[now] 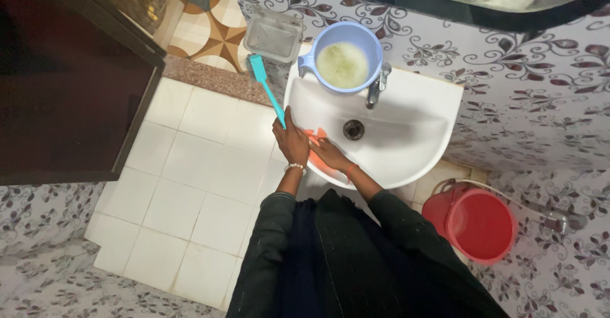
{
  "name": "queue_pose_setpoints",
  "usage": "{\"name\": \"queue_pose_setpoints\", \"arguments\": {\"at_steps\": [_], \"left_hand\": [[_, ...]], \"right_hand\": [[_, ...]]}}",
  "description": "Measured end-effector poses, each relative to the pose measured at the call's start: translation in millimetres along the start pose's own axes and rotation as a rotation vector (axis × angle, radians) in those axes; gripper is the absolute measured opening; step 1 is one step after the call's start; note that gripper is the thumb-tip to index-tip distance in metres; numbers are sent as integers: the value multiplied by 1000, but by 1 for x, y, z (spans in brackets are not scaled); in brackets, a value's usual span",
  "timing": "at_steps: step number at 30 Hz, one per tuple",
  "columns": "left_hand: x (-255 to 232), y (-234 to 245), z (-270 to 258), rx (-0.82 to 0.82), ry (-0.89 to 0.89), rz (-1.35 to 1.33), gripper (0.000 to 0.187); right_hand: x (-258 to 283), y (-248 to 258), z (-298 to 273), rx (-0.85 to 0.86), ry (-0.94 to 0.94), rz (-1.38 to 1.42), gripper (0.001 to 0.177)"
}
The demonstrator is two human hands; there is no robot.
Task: The person scrubs a white bathroom sink using a blue scrub brush and an orange sponge. They clean the basin and faucet area while a blue bowl filled with soapy water sits on the sink. The person repeatedly wipes the sink surface and the drain area throughout the clip.
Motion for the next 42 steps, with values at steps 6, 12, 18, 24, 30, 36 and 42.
{"name": "queue_pose_setpoints", "arguments": {"at_steps": [6, 12, 18, 24, 30, 36, 42], "left_hand": [[-1, 1, 2, -23, -24, 9, 61], [0, 1, 1, -45, -36, -1, 59], [0, -1, 1, -30, -18, -1, 59], [2, -2, 2, -24, -7, 16, 59], [2, -1, 1, -25, -18, 10, 60], [1, 1, 0, -61, -33, 8, 58], [2, 0, 0, -42, 2, -4, 59]], "right_hand": [[-17, 12, -44, 33, -65, -196, 68], [-46, 39, -91, 87, -50, -250, 55], [-67, 63, -104, 10, -53, -442, 50], [-78, 77, -101, -134, -199, -550, 45], [-74, 80, -82, -205, -214, -596, 26], [-57, 79, -58, -343, -149, -681, 23], [-39, 49, -21, -225, 24, -644, 45]]}}
Point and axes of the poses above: each hand's wrist, its own z-axis towards the middle knuckle, its own y-axis out of the back of the hand, x = y × z, the point moved 10 cm from there along z, towards the middle knuckle, and after that the axes turned 2 degrees about -x, right-handed, at the moved point
